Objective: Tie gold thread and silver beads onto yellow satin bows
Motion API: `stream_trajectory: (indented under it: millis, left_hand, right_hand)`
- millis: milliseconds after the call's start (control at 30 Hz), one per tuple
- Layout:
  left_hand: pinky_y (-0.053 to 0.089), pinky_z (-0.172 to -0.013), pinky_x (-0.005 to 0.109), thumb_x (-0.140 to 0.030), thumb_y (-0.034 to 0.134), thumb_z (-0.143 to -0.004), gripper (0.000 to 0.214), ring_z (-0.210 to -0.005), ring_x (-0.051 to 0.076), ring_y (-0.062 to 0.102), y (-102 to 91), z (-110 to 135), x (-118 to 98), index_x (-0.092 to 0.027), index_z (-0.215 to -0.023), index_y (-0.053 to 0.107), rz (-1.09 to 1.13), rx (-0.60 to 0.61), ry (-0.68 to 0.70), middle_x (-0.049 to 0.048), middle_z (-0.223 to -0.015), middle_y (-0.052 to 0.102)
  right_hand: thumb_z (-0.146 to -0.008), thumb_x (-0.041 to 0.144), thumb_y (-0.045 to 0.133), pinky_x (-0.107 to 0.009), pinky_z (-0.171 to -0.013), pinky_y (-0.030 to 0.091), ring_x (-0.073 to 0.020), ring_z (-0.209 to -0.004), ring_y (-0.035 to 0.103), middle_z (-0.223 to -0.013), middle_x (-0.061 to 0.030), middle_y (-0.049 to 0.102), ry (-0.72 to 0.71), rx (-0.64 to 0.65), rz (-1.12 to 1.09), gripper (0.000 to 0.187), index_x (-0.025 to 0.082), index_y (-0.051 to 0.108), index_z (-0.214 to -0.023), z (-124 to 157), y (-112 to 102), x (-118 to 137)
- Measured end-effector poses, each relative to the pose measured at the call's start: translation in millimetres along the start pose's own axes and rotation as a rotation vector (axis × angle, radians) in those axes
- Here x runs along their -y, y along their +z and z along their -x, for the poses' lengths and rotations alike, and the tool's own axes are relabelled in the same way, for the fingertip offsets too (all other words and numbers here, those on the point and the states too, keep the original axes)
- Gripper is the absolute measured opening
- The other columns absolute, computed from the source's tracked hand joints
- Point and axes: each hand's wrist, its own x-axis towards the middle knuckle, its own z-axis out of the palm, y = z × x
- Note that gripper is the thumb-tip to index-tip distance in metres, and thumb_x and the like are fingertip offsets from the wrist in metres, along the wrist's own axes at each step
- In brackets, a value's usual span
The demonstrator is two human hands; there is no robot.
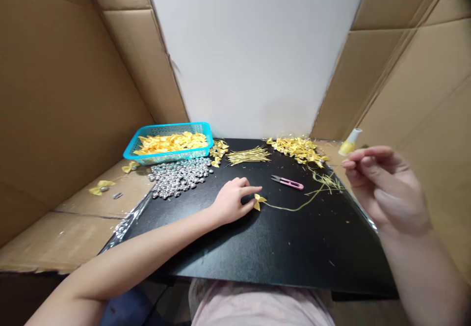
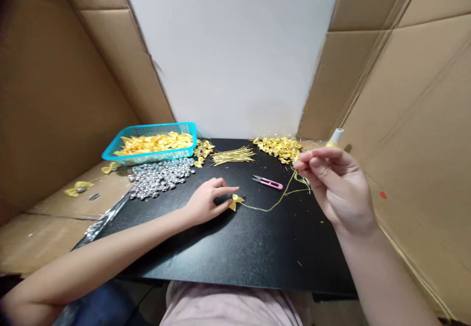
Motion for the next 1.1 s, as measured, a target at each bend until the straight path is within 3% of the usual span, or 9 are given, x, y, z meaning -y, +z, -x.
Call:
stream_trajectory:
  millis: [133, 333, 433, 533, 633, 733, 867, 967, 1100]
  left_hand:
    - [0.046, -0.079, 0.033, -0.03, 0.058, -0.085, 0.026, -0.088, 0.022, 0.059, -31.1, 0.3, 25.5, -0.022, -0.105, 0.073, -0.217, 0.047, -0.087, 0.0075, -0.093, 0.066]
    - [0.046, -0.081, 0.039, -0.03, 0.066, -0.076, 0.021, -0.093, 0.03, 0.061, -78.5, 23.0, 92.5, -0.018, -0.09, 0.076, -0.361, 0.085, -0.313, 0.0111, -0.094, 0.07]
    - [0.046, -0.08, 0.038, -0.037, 0.065, -0.077, 0.024, -0.091, 0.029, 0.062, -88.4, 32.5, 115.5, -0.019, -0.088, 0.076, -0.37, 0.077, -0.356, 0.0104, -0.093, 0.071]
    - [0.046, -0.081, 0.038, -0.04, 0.061, -0.08, 0.027, -0.09, 0.028, 0.062, -88.4, 29.1, 124.0, -0.019, -0.09, 0.075, -0.367, 0.067, -0.348, 0.0109, -0.095, 0.07]
    - [0.045, -0.084, 0.039, -0.038, 0.06, -0.081, 0.027, -0.093, 0.028, 0.061, -79.8, 14.5, 116.6, -0.018, -0.091, 0.075, -0.341, 0.08, -0.283, 0.0116, -0.096, 0.07]
    - [0.045, -0.088, 0.037, -0.04, 0.062, -0.082, 0.029, -0.098, 0.026, 0.06, -60.9, 1.1, 89.1, -0.021, -0.101, 0.072, -0.268, 0.119, -0.15, 0.0093, -0.104, 0.068]
    - [0.044, -0.091, 0.034, -0.046, 0.06, -0.084, 0.042, -0.101, 0.022, 0.06, -27.0, -0.7, 35.3, -0.019, -0.116, 0.064, -0.022, 0.231, 0.269, 0.0092, -0.114, 0.066]
    - [0.045, -0.086, 0.033, -0.046, 0.057, -0.087, 0.035, -0.094, 0.021, 0.061, -8.5, 1.4, 10.6, -0.019, -0.108, 0.067, -0.033, 0.248, 0.323, 0.0078, -0.105, 0.069]
    - [0.045, -0.079, 0.03, -0.039, 0.055, -0.09, 0.026, -0.086, 0.019, 0.061, 2.5, -1.9, 9.4, -0.02, -0.099, 0.07, -0.084, 0.185, 0.313, 0.0059, -0.097, 0.071]
  right_hand:
    - [-0.063, 0.027, 0.085, -0.016, -0.056, 0.06, -0.0103, -0.057, 0.07, -0.067, 0.0041, 0.075, 0.106, 0.041, -0.01, 0.014, 0.028, 0.074, -0.072, 4.4, 5.9, -17.4]
    - [-0.059, 0.033, 0.087, -0.019, -0.055, 0.058, -0.0124, -0.058, 0.07, -0.068, -0.0002, 0.074, 0.266, 0.03, 0.066, 0.025, 0.022, 0.072, -0.075, 4.6, 8.1, -38.5]
    - [-0.058, 0.033, 0.087, -0.019, -0.056, 0.058, -0.0117, -0.058, 0.07, -0.069, -0.0014, 0.074, 0.357, 0.028, 0.073, 0.027, 0.02, 0.072, -0.076, 3.9, 7.7, -46.6]
    - [-0.057, 0.032, 0.087, -0.02, -0.057, 0.057, -0.0118, -0.059, 0.069, -0.068, -0.0018, 0.073, 0.42, 0.025, 0.058, 0.029, 0.018, 0.07, -0.074, 3.6, 7.0, -54.7]
    - [-0.057, 0.033, 0.087, -0.02, -0.058, 0.057, -0.0117, -0.059, 0.068, -0.069, -0.0018, 0.072, 0.446, 0.019, 0.06, 0.03, 0.017, 0.069, -0.075, 2.7, 5.0, -61.4]
    - [-0.056, 0.034, 0.088, -0.019, -0.058, 0.057, -0.0103, -0.06, 0.068, -0.068, -0.0006, 0.071, 0.42, -0.02, 0.061, 0.031, 0.018, 0.069, -0.074, -0.4, 2.6, -61.0]
    - [-0.057, 0.035, 0.086, -0.02, -0.061, 0.057, -0.0095, -0.06, 0.067, -0.067, 0.0024, 0.069, 0.304, -0.038, 0.047, 0.027, 0.022, 0.068, -0.072, -6.6, 4.5, -45.2]
    - [-0.062, 0.035, 0.083, -0.021, -0.062, 0.058, -0.0094, -0.06, 0.066, -0.068, 0.0031, 0.069, 0.229, -0.001, 0.063, 0.024, 0.023, 0.067, -0.074, -10.1, 10.1, -27.9]
    - [-0.064, 0.034, 0.082, -0.022, -0.061, 0.058, -0.0096, -0.06, 0.066, -0.068, 0.003, 0.068, 0.154, 0.048, 0.092, 0.023, 0.022, 0.065, -0.075, -14.6, 16.8, -7.4]
